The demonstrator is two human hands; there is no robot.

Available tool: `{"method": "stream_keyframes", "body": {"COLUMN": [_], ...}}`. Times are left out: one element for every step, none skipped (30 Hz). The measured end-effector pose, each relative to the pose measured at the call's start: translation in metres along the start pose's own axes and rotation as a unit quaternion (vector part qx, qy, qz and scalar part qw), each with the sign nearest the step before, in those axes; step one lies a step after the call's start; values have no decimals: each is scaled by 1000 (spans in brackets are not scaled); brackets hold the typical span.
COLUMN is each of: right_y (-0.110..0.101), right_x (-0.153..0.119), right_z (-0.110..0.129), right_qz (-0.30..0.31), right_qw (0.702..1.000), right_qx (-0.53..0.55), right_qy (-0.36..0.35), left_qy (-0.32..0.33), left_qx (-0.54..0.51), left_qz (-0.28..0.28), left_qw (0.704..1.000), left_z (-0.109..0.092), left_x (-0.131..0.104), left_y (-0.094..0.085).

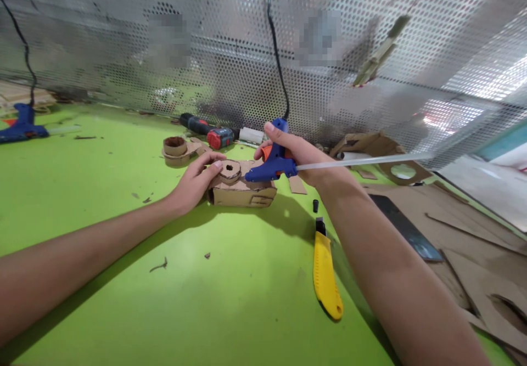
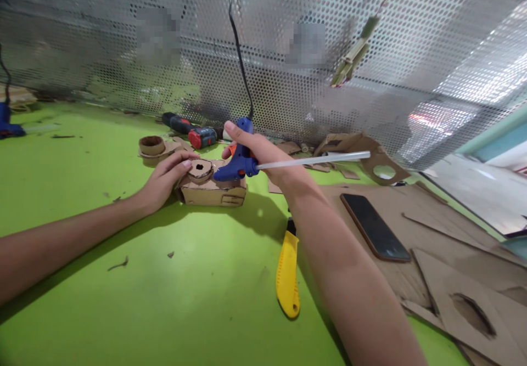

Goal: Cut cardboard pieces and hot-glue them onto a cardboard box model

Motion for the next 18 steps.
{"method": "stream_keyframes", "body": {"right_y": [0, -1, -1, -1, -2, -3, -3, -4, -4, -5, -5, -6, -6, -7, -7, -7, -7, -7], "right_x": [1, 2, 3, 3, 4, 4, 5, 5, 5, 6, 6, 6, 6, 6, 6, 6, 7, 7], "right_z": [0, -1, -1, 0, 0, 0, -1, -1, -2, -3, -4, -5, -6, -7, -8, -9, -10, -11], "right_qz": [0, -1, -2, -6, -12, -20, -28, -35, -41, -48, -55, -63, -69, -76, -82, -87, -88, -90], "right_qw": [1000, 1000, 1000, 1000, 1000, 1000, 1000, 999, 999, 998, 997, 996, 995, 993, 992, 990, 990, 989], "right_qx": [-4, -9, -14, -18, -22, -20, -14, -4, 10, 27, 45, 61, 76, 88, 98, 105, 110, 113], "right_qy": [0, 0, -1, -2, -2, -2, -1, 1, 5, 8, 11, 14, 16, 19, 22, 24, 26, 26], "left_qy": [-3, -7, -9, -11, -9, -7, -4, -2, -1, -1, -4, -7, -10, -12, -14, -14, -13, -13], "left_qx": [-2, -4, -6, -5, -3, 1, 4, 6, 7, 7, 5, 2, 1, 0, 0, 0, 0, -1], "left_qz": [1, 3, 4, 5, 5, 4, 4, 4, 5, 5, 7, 8, 9, 11, 12, 13, 13, 13], "left_qw": [1000, 1000, 1000, 1000, 1000, 1000, 1000, 1000, 1000, 1000, 1000, 1000, 1000, 1000, 1000, 1000, 1000, 1000], "left_z": [0, 1, 1, 1, 1, 0, 0, -1, -1, -1, -1, -1, -1, -1, -1, 0, 0, 0], "left_x": [0, 0, 0, 0, 0, 0, 0, 0, 0, -1, -1, -1, -1, -1, -1, -1, -1, -1], "left_y": [0, 1, 1, 1, 1, 1, 1, 1, 2, 2, 2, 2, 2, 3, 3, 3, 3, 3]}}
Point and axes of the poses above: each hand's wrist, its own x-axis towards the middle knuckle, its own y-axis out of the palm, z = x × y, the point moved 8 cm from there along x, towards the middle knuckle, and after that the axes turned 10 degrees about -x, right-handed, at the moved point
